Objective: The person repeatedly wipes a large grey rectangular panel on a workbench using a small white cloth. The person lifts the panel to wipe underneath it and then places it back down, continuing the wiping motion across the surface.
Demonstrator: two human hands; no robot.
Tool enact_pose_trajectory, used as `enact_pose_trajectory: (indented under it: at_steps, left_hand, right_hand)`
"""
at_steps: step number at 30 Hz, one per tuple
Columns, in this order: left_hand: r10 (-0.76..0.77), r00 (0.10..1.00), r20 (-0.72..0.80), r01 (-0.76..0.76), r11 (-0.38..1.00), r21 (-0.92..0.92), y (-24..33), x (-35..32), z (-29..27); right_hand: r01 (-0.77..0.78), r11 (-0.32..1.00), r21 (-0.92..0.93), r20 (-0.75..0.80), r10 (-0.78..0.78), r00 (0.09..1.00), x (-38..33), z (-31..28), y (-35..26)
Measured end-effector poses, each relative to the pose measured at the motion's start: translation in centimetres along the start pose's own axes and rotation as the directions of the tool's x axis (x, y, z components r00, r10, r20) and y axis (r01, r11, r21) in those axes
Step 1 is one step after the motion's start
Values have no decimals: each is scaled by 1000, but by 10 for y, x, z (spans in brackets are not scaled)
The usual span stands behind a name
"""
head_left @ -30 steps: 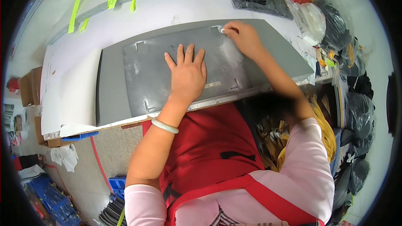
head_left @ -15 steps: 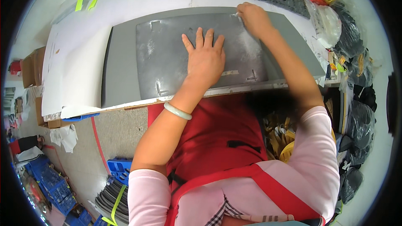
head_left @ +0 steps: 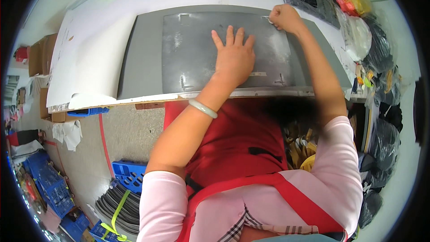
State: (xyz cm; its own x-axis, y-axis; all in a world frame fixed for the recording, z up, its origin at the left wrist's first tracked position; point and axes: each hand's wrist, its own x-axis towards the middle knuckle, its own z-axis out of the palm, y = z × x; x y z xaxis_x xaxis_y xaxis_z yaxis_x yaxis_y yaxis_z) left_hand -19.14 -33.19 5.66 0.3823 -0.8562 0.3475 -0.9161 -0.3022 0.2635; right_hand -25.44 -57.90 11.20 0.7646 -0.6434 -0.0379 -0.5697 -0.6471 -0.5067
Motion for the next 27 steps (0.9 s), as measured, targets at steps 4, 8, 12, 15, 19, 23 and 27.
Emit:
enact_pose_trajectory:
  at_steps: [4,8,12,15,19,23,27]
  left_hand:
    - [16,999,-41,-17,1000,-9,1,-1,1]
    - [8,1000,-20,-9,997,-74,1,0,0]
    - [19,999,-48,-20,1000,-23,1,2,8]
    - [55,996,-71,-59,996,-60,1,1,9]
    - [49,996,-78,-58,991,-119,0,1,12]
    - [84,990,-112,-97,988,-116,-2,-1,14]
    - [86,994,-67,-93,989,-117,-3,1,11]
  right_hand:
    - [63,935,350,-69,-41,997,3,2,-13]
    - [170,888,428,17,-196,980,4,47,-79]
    - [368,917,156,70,-382,921,3,93,-157]
    - [531,846,36,-38,-530,847,19,109,-175]
    - [516,857,-2,16,-516,857,34,115,-182]
    - [644,745,-175,2,-653,757,38,127,-186]
    - [662,624,-415,131,-679,722,49,123,-191]
